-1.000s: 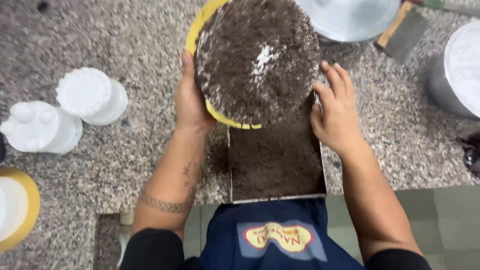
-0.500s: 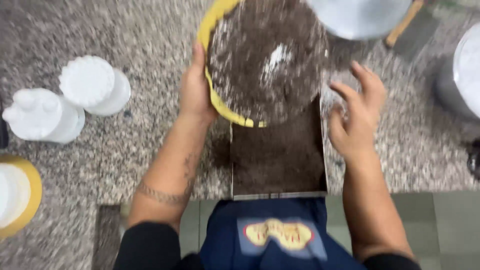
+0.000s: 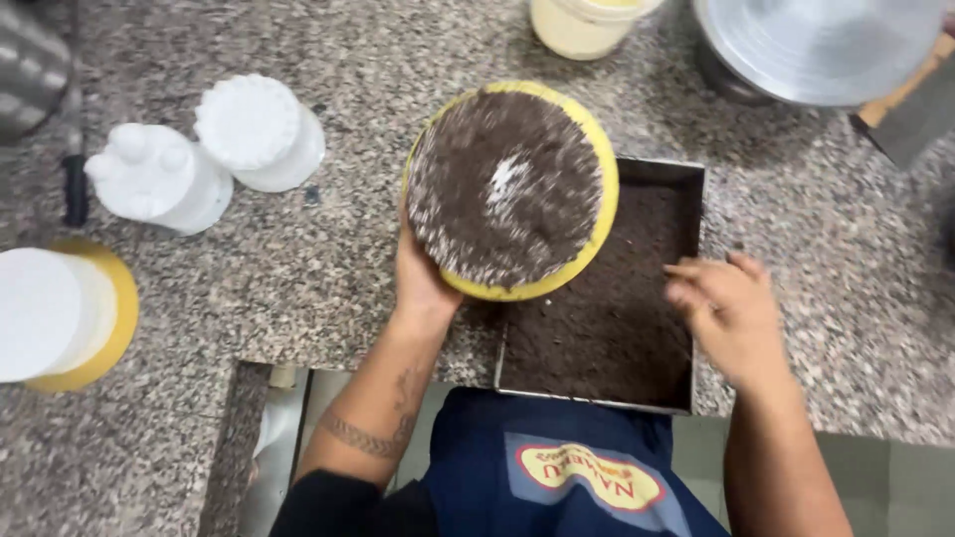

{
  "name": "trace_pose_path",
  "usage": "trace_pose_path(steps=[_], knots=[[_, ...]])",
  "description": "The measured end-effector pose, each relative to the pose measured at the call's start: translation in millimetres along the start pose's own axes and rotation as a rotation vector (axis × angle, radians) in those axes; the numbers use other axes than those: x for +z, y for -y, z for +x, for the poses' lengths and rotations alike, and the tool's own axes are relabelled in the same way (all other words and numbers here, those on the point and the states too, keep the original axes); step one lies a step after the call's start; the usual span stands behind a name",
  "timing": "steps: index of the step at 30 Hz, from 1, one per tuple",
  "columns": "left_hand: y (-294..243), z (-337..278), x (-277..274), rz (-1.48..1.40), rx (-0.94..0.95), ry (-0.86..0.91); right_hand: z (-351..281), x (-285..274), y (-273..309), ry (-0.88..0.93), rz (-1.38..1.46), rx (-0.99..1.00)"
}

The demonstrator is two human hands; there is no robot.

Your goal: Coating the sides and top of a cake with chocolate crumbles.

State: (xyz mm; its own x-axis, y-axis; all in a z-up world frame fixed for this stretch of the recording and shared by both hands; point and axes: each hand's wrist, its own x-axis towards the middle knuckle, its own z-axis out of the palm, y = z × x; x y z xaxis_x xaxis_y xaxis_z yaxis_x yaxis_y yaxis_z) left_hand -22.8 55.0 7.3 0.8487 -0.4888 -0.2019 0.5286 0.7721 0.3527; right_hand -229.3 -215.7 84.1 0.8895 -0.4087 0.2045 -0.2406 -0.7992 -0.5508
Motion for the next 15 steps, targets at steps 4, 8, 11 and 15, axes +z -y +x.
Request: trace_pose_path(steps=[4,8,11,15], knots=[[-30,-28,-44,-0.011,0.07,-0.272,-20,31,-20,0.082,-0.155,-0.304],[-33,-36,-91,0.109,0.184,-0.47,-38,46,-18,0.145,-0.203,-0.163],[-29,-9,-101,0.158,0.227,-0.509,-27,41,18,0.08,-0.345,-0.323],[-15,51,-120,0.137,0.247,-0.372,-58,49,-5,0.126,-0.15,-0.104]])
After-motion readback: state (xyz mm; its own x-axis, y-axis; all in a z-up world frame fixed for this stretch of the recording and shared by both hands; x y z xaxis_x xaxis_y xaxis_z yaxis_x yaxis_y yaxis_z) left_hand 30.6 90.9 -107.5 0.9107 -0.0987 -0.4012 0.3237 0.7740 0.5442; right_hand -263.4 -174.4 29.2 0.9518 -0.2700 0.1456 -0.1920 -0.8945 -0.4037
